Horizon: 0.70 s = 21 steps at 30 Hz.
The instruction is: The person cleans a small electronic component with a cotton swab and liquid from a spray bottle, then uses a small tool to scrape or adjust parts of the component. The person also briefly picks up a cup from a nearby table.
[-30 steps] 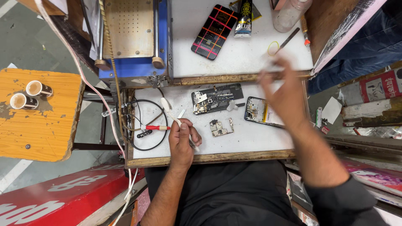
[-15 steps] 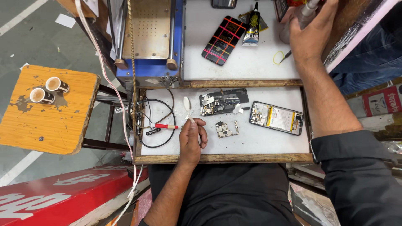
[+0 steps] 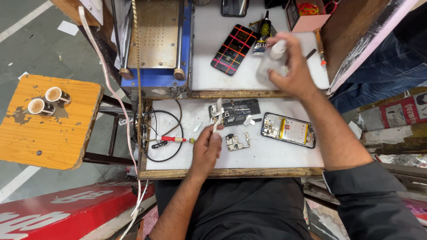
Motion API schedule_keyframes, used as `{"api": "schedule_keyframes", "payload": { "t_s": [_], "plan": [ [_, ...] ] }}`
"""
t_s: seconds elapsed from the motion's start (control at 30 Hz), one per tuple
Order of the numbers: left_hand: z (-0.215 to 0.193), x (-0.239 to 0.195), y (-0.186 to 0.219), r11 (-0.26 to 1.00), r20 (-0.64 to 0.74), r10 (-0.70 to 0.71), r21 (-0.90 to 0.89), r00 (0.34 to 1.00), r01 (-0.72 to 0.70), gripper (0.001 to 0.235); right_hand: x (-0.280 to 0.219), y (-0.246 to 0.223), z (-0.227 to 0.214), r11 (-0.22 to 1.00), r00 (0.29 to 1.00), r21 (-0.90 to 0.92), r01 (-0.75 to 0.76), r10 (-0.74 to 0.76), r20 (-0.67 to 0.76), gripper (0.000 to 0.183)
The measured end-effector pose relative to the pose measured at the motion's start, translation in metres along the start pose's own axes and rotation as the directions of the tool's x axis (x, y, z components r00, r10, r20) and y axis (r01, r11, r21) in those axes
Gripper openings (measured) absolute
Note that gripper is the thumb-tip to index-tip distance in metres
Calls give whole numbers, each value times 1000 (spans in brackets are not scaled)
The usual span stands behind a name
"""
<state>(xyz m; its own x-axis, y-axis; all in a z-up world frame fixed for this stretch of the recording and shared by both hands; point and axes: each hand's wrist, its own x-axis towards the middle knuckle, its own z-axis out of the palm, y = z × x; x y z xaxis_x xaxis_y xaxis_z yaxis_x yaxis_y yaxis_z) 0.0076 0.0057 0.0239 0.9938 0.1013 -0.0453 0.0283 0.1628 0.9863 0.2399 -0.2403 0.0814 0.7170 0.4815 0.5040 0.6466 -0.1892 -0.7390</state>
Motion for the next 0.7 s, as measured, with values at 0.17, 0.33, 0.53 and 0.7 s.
{"api": "schedule_keyframes", "payload": {
  "t_s": [0.17, 0.33, 0.53, 0.7],
  "plan": [
    [8, 39, 45, 880, -25, 156, 457, 987, -128, 31, 2, -11, 16, 1000, 999, -2, -22, 22, -37, 68],
    [36, 79, 80, 795, 48, 321, 529, 946, -297, 39, 3, -28, 16, 994, 990, 38, -100, 103, -98, 60],
    [63, 108, 89, 800, 83, 175, 569, 981, -191, 41, -5, -11, 10, 975, 995, 223, -7, 29, -96, 42],
    [71, 117, 85, 828, 87, 37, 556, 996, -79, 45, -8, 1, 5, 985, 979, 112, -131, 147, -144, 30]
  ]
}}
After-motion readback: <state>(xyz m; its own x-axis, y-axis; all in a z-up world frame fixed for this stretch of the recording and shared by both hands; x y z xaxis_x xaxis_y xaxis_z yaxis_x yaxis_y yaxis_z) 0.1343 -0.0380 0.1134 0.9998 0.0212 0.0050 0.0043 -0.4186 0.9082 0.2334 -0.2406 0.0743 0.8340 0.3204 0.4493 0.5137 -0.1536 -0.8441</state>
